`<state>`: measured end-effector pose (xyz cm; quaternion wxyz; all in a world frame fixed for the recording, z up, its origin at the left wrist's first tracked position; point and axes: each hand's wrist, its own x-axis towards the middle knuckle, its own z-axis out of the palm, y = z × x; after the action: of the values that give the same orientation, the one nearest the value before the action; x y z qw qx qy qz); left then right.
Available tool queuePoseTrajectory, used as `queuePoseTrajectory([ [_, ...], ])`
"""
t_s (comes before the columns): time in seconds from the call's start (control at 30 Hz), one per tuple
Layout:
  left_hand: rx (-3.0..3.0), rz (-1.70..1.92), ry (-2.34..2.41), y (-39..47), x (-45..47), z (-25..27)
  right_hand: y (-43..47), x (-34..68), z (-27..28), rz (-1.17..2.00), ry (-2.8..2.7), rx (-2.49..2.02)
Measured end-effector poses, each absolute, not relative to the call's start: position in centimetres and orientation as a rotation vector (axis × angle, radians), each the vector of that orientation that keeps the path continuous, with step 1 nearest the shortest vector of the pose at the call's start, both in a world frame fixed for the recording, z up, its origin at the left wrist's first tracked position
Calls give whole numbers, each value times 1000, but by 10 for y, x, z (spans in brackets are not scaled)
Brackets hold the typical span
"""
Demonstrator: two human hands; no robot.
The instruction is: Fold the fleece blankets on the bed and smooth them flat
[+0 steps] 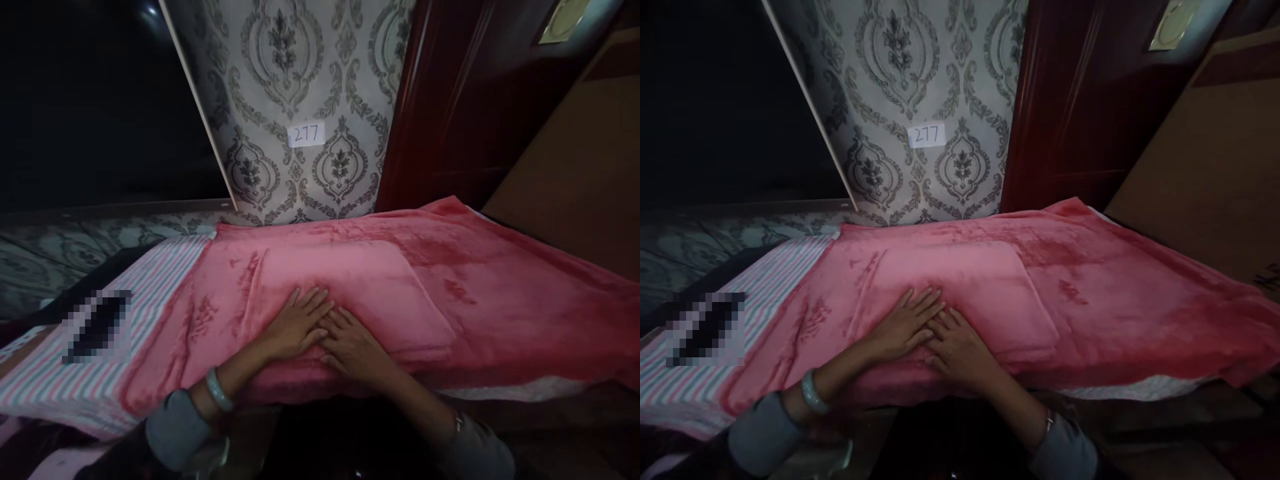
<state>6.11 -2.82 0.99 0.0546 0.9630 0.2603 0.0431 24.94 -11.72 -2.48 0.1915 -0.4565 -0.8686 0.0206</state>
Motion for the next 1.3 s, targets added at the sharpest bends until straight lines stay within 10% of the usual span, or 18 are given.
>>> queuePoseTrajectory([
  [0.4,3011,147,1339,57,23,43,-119,251,-32,-40,-2469,-1270],
  [1.3,2995,315,1347,-50,38,-13,-100,349,-26,-156,-2087,-2082],
])
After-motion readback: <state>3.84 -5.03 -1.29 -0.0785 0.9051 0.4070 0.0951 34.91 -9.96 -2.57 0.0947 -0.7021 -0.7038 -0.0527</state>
